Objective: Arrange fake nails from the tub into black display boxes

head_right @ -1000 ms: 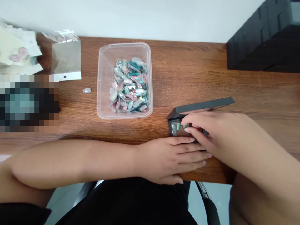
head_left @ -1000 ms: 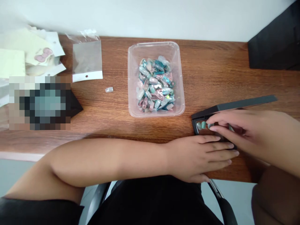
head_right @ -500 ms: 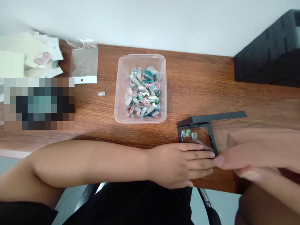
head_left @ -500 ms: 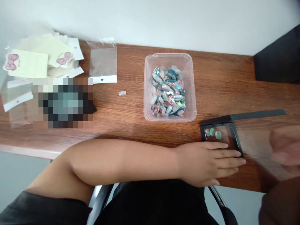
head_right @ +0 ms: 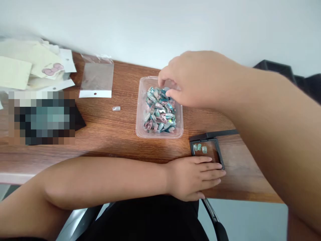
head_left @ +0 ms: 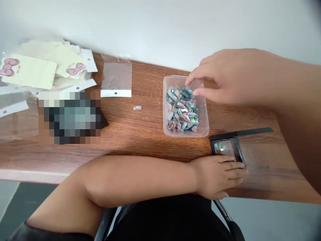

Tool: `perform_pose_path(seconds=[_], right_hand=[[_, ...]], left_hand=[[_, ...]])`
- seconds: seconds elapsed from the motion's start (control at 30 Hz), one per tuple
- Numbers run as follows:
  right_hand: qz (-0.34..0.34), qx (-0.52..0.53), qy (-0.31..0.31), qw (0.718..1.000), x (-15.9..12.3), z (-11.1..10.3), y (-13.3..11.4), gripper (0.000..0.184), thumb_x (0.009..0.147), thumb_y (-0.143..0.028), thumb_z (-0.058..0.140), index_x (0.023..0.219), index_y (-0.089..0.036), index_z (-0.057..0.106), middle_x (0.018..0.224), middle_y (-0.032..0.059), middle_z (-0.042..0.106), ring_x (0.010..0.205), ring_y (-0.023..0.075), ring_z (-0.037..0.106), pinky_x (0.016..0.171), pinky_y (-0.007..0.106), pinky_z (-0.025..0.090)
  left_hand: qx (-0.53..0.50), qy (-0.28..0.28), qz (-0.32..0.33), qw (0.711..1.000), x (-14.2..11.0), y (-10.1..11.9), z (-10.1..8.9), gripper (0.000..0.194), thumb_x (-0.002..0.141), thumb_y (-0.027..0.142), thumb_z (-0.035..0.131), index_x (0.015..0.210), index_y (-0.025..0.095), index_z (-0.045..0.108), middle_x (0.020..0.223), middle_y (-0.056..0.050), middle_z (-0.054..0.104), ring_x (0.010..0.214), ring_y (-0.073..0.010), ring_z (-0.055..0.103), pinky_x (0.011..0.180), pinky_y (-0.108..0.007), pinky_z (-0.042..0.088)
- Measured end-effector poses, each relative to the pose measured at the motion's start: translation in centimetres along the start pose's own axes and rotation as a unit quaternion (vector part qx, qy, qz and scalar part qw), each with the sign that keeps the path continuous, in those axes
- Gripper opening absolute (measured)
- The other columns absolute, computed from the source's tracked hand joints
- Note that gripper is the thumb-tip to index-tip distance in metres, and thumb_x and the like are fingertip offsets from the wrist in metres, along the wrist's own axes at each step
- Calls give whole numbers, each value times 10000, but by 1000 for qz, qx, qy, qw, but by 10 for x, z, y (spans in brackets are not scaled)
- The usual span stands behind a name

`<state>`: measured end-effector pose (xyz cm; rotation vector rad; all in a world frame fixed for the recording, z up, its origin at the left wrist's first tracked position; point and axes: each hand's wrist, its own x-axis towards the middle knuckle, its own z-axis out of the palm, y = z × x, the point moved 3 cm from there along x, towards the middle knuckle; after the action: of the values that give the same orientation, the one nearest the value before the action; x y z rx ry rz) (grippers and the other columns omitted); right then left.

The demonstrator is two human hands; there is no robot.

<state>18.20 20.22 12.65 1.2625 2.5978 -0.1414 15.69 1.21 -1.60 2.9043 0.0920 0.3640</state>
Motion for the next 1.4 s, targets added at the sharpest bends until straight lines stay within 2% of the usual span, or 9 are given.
perform_pose_path(seconds=[0.17, 0.33, 0.43, 0.53, 0.63, 0.83, 0.97, 1.23, 1.4], right_hand=[[7, -103, -51, 993, 21, 21, -10, 404, 880, -243, 598, 1273, -299, 675, 1251, 97, 662, 1128, 309, 597, 749, 385, 417], [102, -185, -85, 974, 22, 37, -16, 188, 834, -128, 578, 980, -191, 677, 1035, 114, 671, 905, 265, 638, 688, 353, 411], [97, -167, -89, 977, 24, 42, -11, 132, 838, -135, 565, 897, -197, 666, 990, 81, 688, 865, 243, 635, 700, 350, 425], [73, -111, -75, 988, 21, 42, -1, 196, 873, -181, 544, 973, -231, 705, 1047, 56, 713, 904, 246, 637, 727, 363, 428], [72, 19, -51, 996, 10, 32, 9, 217, 905, -301, 589, 1059, -266, 738, 984, 40, 720, 835, 210, 628, 732, 363, 440], [-10, 272, 28, 962, -11, 10, 14, 226, 882, -431, 682, 991, -252, 767, 959, 22, 751, 836, 168, 654, 795, 344, 498], [-4, 314, 17, 949, -12, 11, 17, 280, 829, -511, 730, 957, -265, 770, 916, 1, 753, 814, 168, 667, 783, 349, 527], [-26, 392, -54, 918, -14, 15, 19, 280, 829, -481, 765, 975, -246, 720, 931, 12, 756, 823, 167, 693, 739, 335, 563], [-4, 365, -79, 927, -16, 19, 28, 365, 822, -540, 776, 1008, -227, 738, 937, 20, 748, 841, 167, 690, 739, 318, 555]], left_hand=[[-3, -14, 5, 1000, 3, 0, -6, 597, 1011, 420, 395, 1525, 153, 541, 1661, -64, 421, 1565, -211, 374, 1309, -390, 231], [-8, -16, 6, 1000, 3, -3, -7, 609, 1001, 446, 419, 1522, 156, 544, 1645, -55, 449, 1562, -207, 378, 1308, -382, 240], [-7, -27, 12, 1000, 3, -3, -7, 619, 1008, 454, 413, 1534, 148, 526, 1662, -65, 419, 1571, -209, 363, 1314, -401, 233], [-9, -19, 12, 1000, 3, -3, -7, 614, 1008, 452, 418, 1527, 144, 534, 1658, -71, 423, 1565, -217, 375, 1310, -408, 247], [-11, -2, 12, 1000, 3, -3, -4, 608, 999, 448, 436, 1507, 138, 559, 1644, -75, 446, 1555, -225, 394, 1307, -406, 260], [-22, 31, 9, 999, 3, -1, 2, 614, 973, 453, 478, 1480, 125, 588, 1622, -90, 479, 1538, -241, 421, 1304, -412, 279], [-16, 15, 10, 1000, 4, -1, 5, 626, 989, 458, 429, 1508, 130, 557, 1645, -82, 447, 1558, -234, 387, 1310, -413, 249], [-23, 4, 14, 1000, 7, -1, 12, 649, 982, 475, 416, 1523, 137, 538, 1661, -80, 423, 1570, -239, 357, 1310, -424, 218], [-32, 20, 13, 999, 4, -1, 9, 639, 975, 458, 442, 1503, 119, 559, 1644, -90, 449, 1559, -250, 377, 1308, -428, 234]])
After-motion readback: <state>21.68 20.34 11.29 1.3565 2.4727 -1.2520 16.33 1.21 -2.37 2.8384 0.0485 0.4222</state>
